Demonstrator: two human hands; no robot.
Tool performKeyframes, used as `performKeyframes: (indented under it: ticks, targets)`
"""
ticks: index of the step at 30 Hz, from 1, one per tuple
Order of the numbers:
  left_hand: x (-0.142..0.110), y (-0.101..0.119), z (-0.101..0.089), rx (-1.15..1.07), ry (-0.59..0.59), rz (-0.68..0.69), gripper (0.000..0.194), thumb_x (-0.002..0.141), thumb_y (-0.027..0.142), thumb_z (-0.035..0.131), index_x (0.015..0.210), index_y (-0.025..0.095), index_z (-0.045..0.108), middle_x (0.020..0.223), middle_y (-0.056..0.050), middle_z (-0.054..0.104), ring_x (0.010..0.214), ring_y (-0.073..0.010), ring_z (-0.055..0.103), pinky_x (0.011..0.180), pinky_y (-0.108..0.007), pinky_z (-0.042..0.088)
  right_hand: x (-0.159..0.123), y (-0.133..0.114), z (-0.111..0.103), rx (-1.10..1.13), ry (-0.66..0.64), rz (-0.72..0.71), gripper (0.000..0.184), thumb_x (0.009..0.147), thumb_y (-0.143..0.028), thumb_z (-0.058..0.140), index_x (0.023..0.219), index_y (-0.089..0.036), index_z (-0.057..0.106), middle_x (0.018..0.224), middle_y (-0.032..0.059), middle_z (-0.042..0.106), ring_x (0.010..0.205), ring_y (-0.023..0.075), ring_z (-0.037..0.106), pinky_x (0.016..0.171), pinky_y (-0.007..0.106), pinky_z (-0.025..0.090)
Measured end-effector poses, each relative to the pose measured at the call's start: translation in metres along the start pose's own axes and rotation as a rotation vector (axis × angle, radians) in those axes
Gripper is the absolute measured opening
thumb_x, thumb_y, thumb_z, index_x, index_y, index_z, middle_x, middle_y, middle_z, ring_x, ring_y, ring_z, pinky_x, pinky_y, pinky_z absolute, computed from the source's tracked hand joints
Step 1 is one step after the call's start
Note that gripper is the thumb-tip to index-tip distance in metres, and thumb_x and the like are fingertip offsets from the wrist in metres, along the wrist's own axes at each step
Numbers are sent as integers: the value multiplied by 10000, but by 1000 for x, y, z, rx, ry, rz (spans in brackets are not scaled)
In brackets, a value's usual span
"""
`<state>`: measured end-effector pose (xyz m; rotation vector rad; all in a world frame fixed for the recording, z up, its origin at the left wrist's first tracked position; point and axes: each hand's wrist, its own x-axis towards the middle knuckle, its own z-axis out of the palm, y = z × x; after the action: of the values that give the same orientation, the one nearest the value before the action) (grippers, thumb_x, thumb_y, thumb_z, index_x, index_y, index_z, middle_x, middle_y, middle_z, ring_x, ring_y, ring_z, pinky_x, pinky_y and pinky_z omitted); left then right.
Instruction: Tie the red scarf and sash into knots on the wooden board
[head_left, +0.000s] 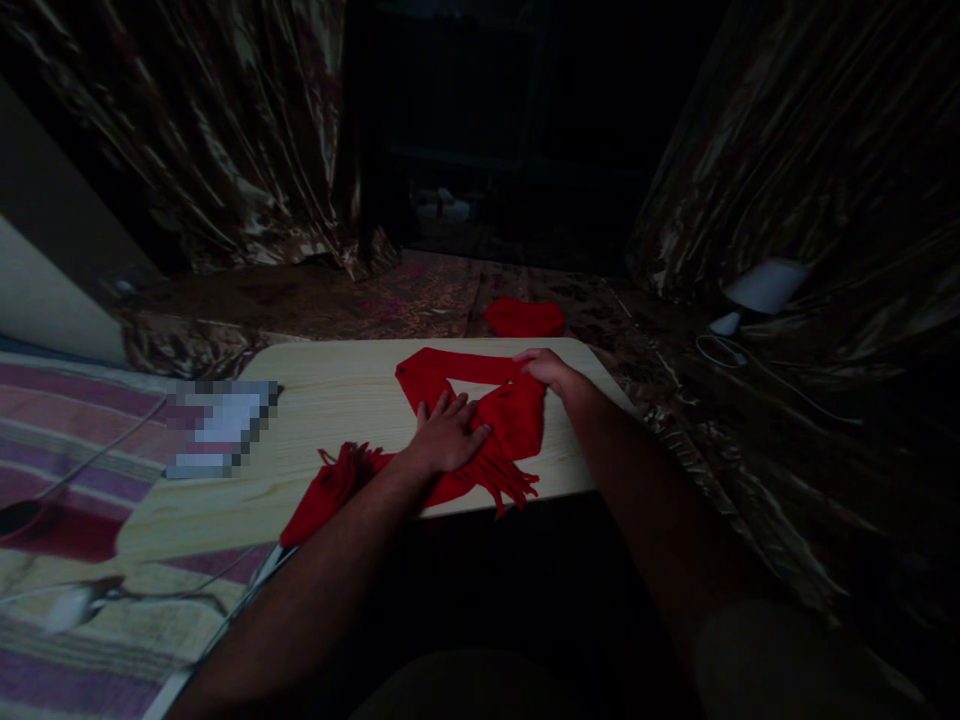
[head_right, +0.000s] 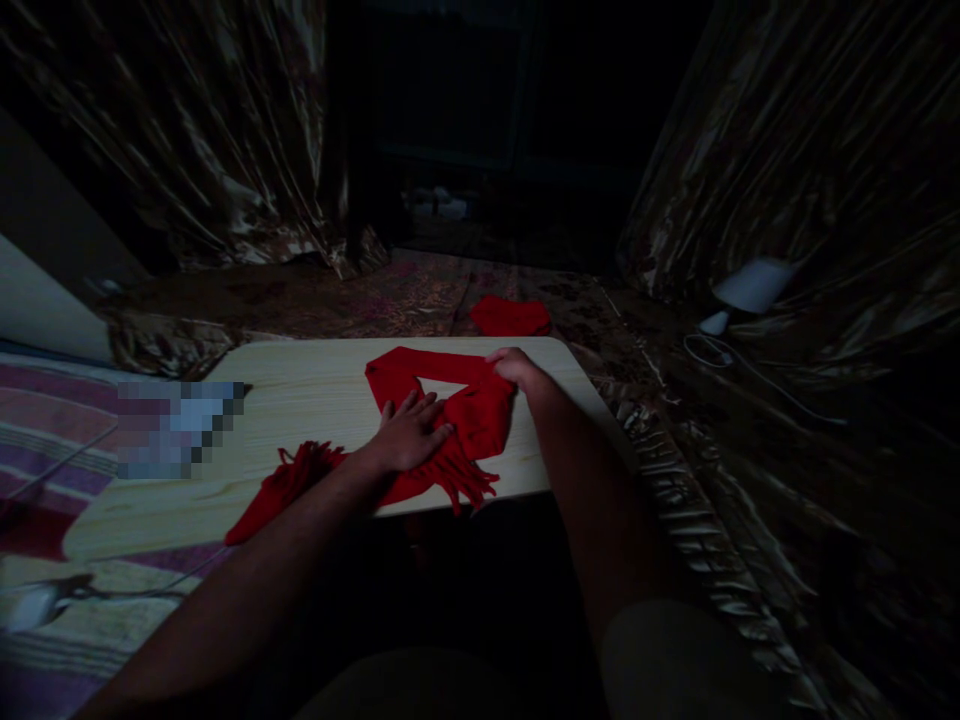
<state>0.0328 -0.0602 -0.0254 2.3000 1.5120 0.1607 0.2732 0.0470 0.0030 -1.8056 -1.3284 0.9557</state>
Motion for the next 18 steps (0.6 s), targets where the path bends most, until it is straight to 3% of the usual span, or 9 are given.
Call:
performKeyframes:
  ticks: [3,5,7,9,11,13,16,18]
  targets:
    - [1,0,1,17,-11,14,766,965,698,243,1621,305,285,1701,-77,208,1576,-372,76,1183,-733,39,-2,8,1,-3,-4,-48,441,743,-127,702,1183,-147,711,1033,64,761,842,154,690,846,279,549]
    - [0,0,1,30,-13,26,715,972,680,267,1619,376,260,1705,-74,199,1572,-390,70,1166,-750,54,-2,9,2,-30,-41,-113,683,700,-173,793,1360,-168,620,1169,74,735,926,152,693,901,273,536]
    - [0,-1,0,33,-23,46,669,978,658,284,1602,417,287,1706,-60,202,1565,-422,59,1143,-778,62,1,8,2,-156,-121,-169,864,634,-113,826,1450,-185,551,1234,76,714,975,160,691,938,277,524]
    - [-1,-2,-2,19,-39,77,631,986,628,293,1579,421,349,1696,-40,238,1557,-454,52,1113,-814,55,6,5,2,-285,-96,-228,780,679,-47,752,1428,-179,579,1248,76,714,1023,168,687,966,272,508]
    - [-1,-3,-4,-2,-50,121,600,994,587,305,1558,408,402,1673,-30,303,1551,-467,68,1086,-843,37,11,4,0,-352,41,-272,609,778,-19,620,1368,-166,631,1257,80,717,1084,167,676,987,254,488]
    - [-1,-5,-5,-28,-50,155,593,999,560,309,1550,376,426,1651,-43,351,1553,-454,94,1079,-852,23,14,4,-3,-441,152,-256,563,811,-11,558,1347,-161,645,1284,93,707,1145,174,659,1004,243,468]
    - [1,-6,-7,-66,-45,148,656,990,594,310,1569,299,403,1647,-85,355,1555,-430,122,1098,-836,33,10,5,-6,-608,188,-167,579,786,-87,649,1364,-124,630,1352,178,651,1194,251,638,1014,303,465]
    - [2,-6,-7,-78,-33,131,701,981,619,315,1579,260,383,1643,-108,358,1554,-421,143,1118,-815,52,2,4,-8,-645,268,-196,539,804,-172,676,1340,-122,644,1357,203,632,1177,271,636,995,321,467]
